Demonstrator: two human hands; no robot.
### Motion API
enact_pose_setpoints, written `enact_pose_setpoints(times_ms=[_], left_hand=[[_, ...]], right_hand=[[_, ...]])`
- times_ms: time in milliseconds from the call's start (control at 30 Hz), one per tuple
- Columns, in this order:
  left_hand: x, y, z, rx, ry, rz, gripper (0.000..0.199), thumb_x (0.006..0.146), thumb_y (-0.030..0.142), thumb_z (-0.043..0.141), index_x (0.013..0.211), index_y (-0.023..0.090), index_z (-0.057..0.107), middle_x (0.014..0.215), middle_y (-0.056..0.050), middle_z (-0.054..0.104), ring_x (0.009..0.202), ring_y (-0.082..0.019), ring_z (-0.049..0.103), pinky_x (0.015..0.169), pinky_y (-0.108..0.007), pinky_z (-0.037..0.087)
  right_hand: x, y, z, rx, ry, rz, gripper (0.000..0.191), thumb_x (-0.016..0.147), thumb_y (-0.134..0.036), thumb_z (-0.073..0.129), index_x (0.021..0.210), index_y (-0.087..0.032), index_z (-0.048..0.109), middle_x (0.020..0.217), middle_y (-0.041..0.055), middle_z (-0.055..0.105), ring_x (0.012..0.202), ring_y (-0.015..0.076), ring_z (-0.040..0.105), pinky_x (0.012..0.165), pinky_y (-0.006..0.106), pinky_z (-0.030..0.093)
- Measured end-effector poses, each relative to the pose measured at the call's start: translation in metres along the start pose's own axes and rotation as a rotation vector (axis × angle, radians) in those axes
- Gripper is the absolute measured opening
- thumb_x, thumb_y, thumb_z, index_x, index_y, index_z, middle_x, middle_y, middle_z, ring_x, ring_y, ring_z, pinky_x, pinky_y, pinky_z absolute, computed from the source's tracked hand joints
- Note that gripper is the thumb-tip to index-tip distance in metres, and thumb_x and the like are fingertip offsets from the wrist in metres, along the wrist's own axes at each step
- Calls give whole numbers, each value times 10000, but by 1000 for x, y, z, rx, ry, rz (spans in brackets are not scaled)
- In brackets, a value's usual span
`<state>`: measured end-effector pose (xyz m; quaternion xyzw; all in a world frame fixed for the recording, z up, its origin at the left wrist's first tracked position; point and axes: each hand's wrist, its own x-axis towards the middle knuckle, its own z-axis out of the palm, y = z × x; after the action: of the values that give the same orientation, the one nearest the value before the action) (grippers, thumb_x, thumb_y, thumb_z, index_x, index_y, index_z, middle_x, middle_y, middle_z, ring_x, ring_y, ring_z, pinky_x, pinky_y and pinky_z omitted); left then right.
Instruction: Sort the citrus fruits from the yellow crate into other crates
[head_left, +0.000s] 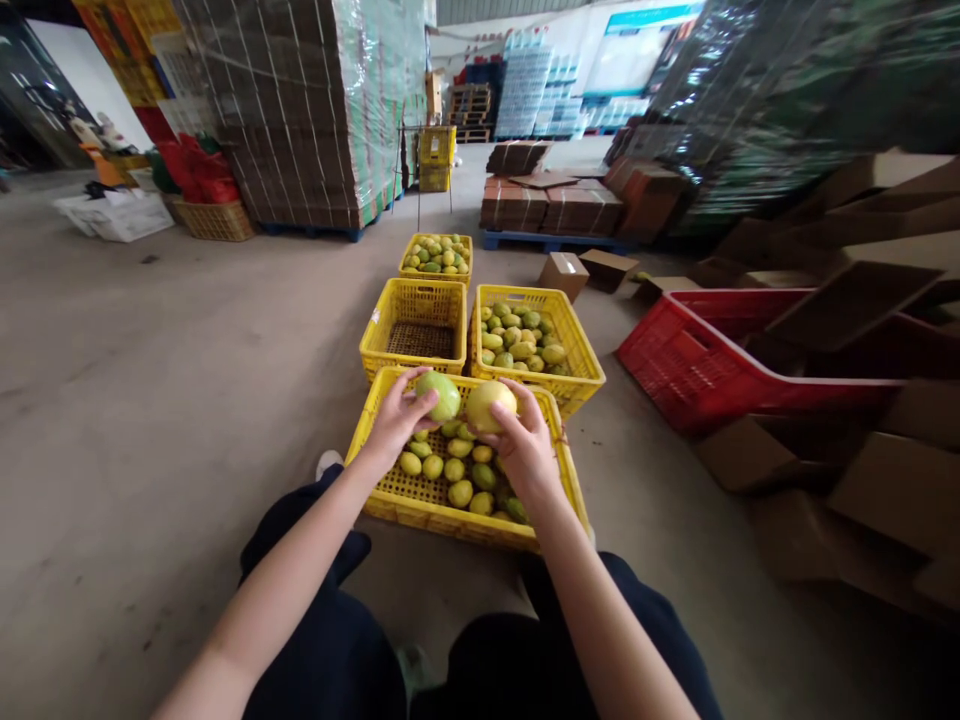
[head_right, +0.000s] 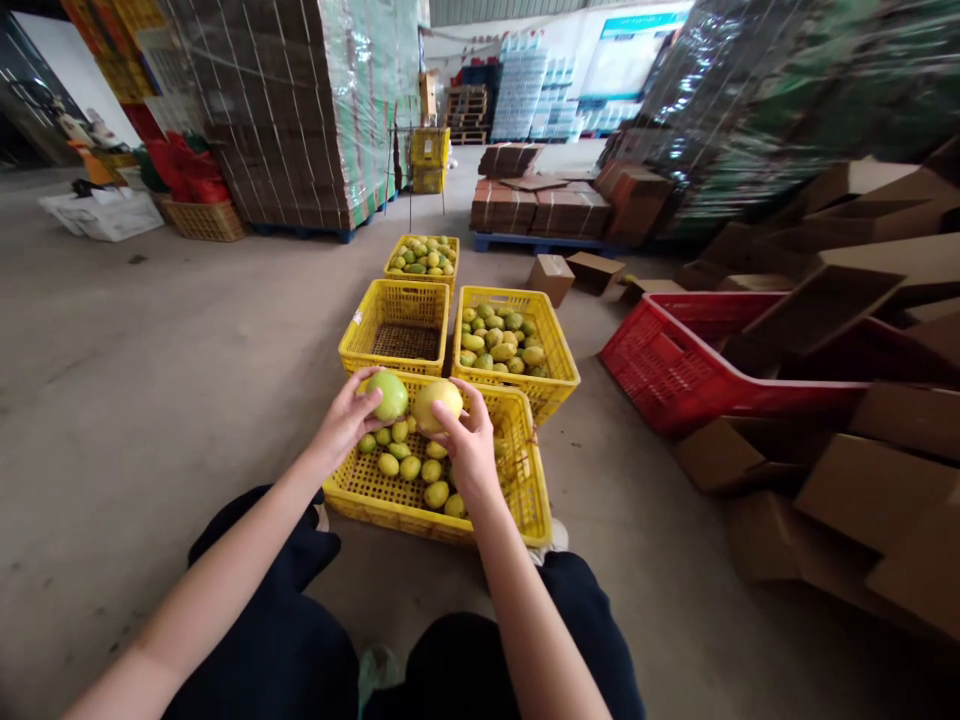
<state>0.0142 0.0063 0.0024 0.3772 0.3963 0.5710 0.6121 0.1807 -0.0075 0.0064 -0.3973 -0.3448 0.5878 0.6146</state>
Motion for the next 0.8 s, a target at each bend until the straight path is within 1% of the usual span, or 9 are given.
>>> enact_pose_setpoints(times_ms=[100,167,233,333,400,467,533,667,800], left_hand=[[7,-4,2,-173,29,-176,514,717,483,783,1066,154,598,870,-73,707,701,-155,696,617,-218,576],[9,-4,3,-248,10,-285,454,789,484,708,1038,115,623,840,-98,710,699,-148,688,634,-206,572],[7,-1,5,-293,-24,-350,414,842,437,629,1094,107,632,852,-109,717,718,-149,683,657,-212,570],[3,4,5,-323,-88,-362,424,844,348,534,1205,140,610,931,-107,723,776,-163,681,707,-259,572],[0,5,4,-368,-117,-373,439,814,323,497,1196,143,616,973,-112,717,819,-183,678,746,-305,577],[-1,4,3,-434,-95,-389,406,792,309,491,1135,147,636,963,-106,708,832,-189,672,759,-323,580],[-1,1,4,-486,-34,-404,335,796,303,517,1069,160,648,900,-83,696,802,-170,664,729,-296,583],[1,-3,10,-597,61,-471,199,850,302,569,963,160,649,779,-41,660,662,-107,625,576,-186,545],[3,-4,15,-667,69,-492,160,887,278,550,883,145,640,750,-40,663,653,-115,649,540,-179,546]], right_hand=[[4,4,2,148,37,142,406,609,-436,819,903,-233,625,805,-27,721,649,161,688,623,295,591],[5,6,3,182,27,209,373,632,-459,793,872,-216,641,770,-2,729,635,162,689,610,284,590],[5,7,2,188,-7,258,352,668,-473,755,877,-204,666,754,18,738,607,159,680,569,262,575],[3,4,1,195,-46,315,314,670,-442,730,847,-188,682,716,26,731,554,140,646,522,233,545],[1,2,-1,208,-51,306,277,645,-389,716,840,-196,673,736,23,729,597,149,653,551,249,556],[0,3,-2,226,-54,275,277,627,-354,696,866,-219,659,790,22,732,680,178,673,594,289,574],[0,5,-1,248,-20,263,304,629,-353,702,904,-234,656,806,10,726,695,186,672,597,306,576],[0,13,4,289,56,325,337,629,-353,771,927,-226,678,719,-19,698,567,150,630,498,254,529],[0,21,6,356,67,425,255,680,-384,740,819,-180,675,672,17,698,553,150,637,452,229,508]])
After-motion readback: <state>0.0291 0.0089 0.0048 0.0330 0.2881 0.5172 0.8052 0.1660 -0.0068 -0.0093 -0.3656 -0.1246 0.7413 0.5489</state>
